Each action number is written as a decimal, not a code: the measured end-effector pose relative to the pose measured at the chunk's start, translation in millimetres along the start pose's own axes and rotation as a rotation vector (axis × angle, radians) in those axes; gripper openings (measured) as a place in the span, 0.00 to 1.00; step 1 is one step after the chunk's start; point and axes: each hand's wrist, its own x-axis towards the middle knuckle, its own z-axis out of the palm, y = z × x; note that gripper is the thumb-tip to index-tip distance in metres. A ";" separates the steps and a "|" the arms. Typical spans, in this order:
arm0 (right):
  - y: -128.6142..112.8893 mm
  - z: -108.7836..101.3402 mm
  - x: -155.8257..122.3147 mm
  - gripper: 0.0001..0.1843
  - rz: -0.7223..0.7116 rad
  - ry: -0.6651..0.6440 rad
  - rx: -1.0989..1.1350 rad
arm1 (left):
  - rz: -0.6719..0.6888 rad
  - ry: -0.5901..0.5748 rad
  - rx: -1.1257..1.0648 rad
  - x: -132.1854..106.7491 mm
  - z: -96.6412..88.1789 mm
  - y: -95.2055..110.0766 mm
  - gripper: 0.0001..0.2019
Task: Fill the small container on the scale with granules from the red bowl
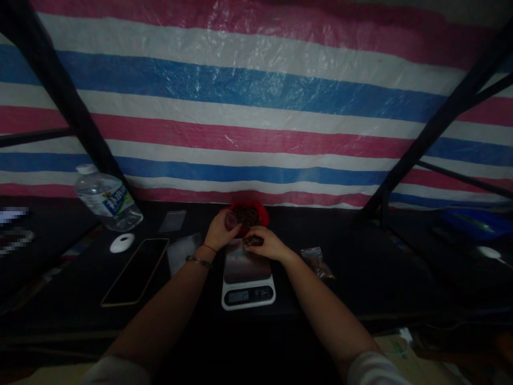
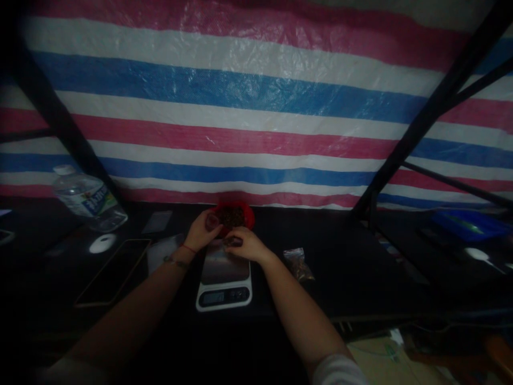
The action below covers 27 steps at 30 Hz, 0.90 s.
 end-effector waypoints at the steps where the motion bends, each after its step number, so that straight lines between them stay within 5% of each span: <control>1: 0.4 0.2 0.2 0.13 -0.011 -0.003 -0.007 | -0.003 0.001 -0.001 0.0 0.2 -0.1 0.22; 12: 8.4 3.1 -2.9 0.32 0.036 0.029 0.109 | -0.009 -0.032 -0.037 -0.1 0.7 -3.8 0.23; 22: 12.9 -3.6 -2.1 0.13 -0.047 0.097 0.022 | -0.007 -0.042 -0.019 0.3 0.4 -0.7 0.22; 27: 13.0 -2.9 -0.7 0.13 -0.055 0.061 0.045 | -0.007 -0.052 -0.006 0.8 0.1 0.5 0.21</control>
